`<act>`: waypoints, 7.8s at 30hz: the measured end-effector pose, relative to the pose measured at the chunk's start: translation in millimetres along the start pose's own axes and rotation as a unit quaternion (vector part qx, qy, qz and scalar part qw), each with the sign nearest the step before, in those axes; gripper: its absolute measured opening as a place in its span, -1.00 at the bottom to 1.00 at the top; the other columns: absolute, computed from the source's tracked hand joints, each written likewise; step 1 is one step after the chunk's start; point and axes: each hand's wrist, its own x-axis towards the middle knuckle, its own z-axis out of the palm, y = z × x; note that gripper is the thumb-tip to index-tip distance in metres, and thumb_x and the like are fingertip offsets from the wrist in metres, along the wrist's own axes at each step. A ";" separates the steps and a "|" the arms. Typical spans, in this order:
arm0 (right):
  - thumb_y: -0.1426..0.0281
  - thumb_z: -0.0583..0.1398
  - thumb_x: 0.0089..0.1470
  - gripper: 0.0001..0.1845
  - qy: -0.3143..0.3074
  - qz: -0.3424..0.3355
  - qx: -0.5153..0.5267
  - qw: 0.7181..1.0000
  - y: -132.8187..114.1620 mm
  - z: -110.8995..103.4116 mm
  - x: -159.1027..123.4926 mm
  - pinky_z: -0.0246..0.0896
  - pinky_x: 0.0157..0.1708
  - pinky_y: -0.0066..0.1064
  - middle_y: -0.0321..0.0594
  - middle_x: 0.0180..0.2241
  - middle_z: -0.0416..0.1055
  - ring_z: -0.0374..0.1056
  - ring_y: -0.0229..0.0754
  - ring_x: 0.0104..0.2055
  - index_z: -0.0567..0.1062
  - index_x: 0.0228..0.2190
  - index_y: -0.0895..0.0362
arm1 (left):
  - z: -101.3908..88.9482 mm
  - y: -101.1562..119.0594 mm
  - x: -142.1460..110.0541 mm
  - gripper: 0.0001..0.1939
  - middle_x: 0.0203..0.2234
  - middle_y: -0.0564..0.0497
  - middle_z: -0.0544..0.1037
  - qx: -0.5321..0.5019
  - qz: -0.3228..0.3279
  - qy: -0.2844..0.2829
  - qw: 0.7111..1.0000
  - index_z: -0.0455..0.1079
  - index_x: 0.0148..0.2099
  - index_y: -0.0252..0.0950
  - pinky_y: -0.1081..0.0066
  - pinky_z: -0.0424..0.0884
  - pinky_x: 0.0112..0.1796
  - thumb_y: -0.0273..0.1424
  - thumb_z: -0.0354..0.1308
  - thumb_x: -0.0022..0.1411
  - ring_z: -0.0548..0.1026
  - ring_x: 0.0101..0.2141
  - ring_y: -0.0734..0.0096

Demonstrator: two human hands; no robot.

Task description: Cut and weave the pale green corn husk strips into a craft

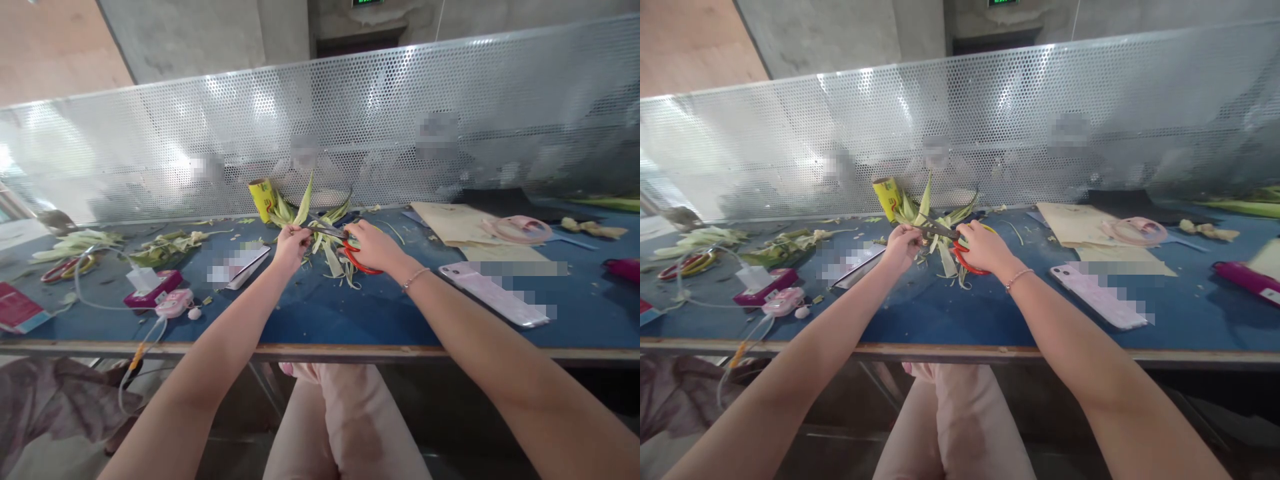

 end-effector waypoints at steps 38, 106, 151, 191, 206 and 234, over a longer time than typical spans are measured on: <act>0.32 0.10 0.10 -0.55 0.062 0.000 -0.094 0.994 0.2 -8.6 -1.2 0.04 -0.43 -0.37 -0.02 -0.09 0.35 0.30 -0.07 -0.26 0.38 0.04 0.10 | 4.1 11.6 -7.4 -0.80 -0.60 0.00 0.40 -0.140 -0.176 -0.028 0.974 0.32 -0.41 -0.39 0.58 0.38 -0.43 -0.73 -0.03 0.12 0.36 -0.55 0.59; 0.34 0.14 0.06 -0.70 0.036 -0.055 -0.027 0.997 6.4 -15.1 -1.0 0.11 -0.33 -0.36 -0.13 -0.20 0.50 0.38 -0.11 -0.30 0.49 -0.15 0.11 | 4.8 13.0 -12.7 -0.77 -0.55 -0.01 0.42 -0.146 -0.181 -0.076 0.970 0.40 -0.29 -0.43 0.58 0.40 -0.44 -0.72 -0.02 0.09 0.37 -0.55 0.61; 0.33 0.16 -0.05 -0.60 0.093 -0.039 -0.078 0.992 -1.1 -13.7 -0.2 0.07 -0.29 -0.29 -0.05 -0.18 0.41 0.30 -0.07 -0.30 0.45 -0.12 0.16 | 4.3 1.7 -10.0 -0.80 -0.61 0.11 0.47 -0.037 -0.103 -0.122 0.986 0.44 -0.25 -0.37 0.63 0.39 -0.44 -0.67 0.19 0.05 0.48 -0.53 0.65; 0.23 0.17 0.05 -0.64 0.137 0.011 0.003 0.991 -21.1 -6.9 0.7 0.19 -0.27 -0.27 -0.03 -0.14 0.43 0.35 0.01 -0.19 0.43 -0.13 0.14 | 3.2 5.3 -14.7 -0.85 -0.62 0.18 0.40 -0.108 -0.114 -0.147 0.976 0.31 -0.39 -0.32 0.61 0.32 -0.50 -0.50 0.27 0.09 0.32 -0.64 0.72; 0.27 0.14 0.06 -0.58 0.125 -0.030 -0.016 0.992 -17.7 -5.2 -0.2 0.19 -0.27 -0.26 -0.03 -0.14 0.42 0.34 -0.01 -0.21 0.44 -0.04 0.14 | 1.3 3.8 -15.8 -0.84 -0.63 0.18 0.40 -0.144 -0.115 -0.171 0.968 0.33 -0.38 -0.31 0.61 0.32 -0.53 -0.57 0.26 0.04 0.31 -0.63 0.71; 0.37 0.13 0.03 -0.57 0.083 -0.033 -0.042 0.995 -15.1 -15.5 -0.5 0.18 -0.32 -0.32 -0.07 -0.14 0.45 0.36 -0.06 -0.21 0.46 -0.03 0.10 | 1.9 7.4 -16.3 -0.82 -0.68 0.18 0.23 -0.149 -0.125 -0.141 0.971 0.23 -0.47 -0.31 0.58 0.32 -0.52 -0.60 0.14 0.10 0.19 -0.67 0.70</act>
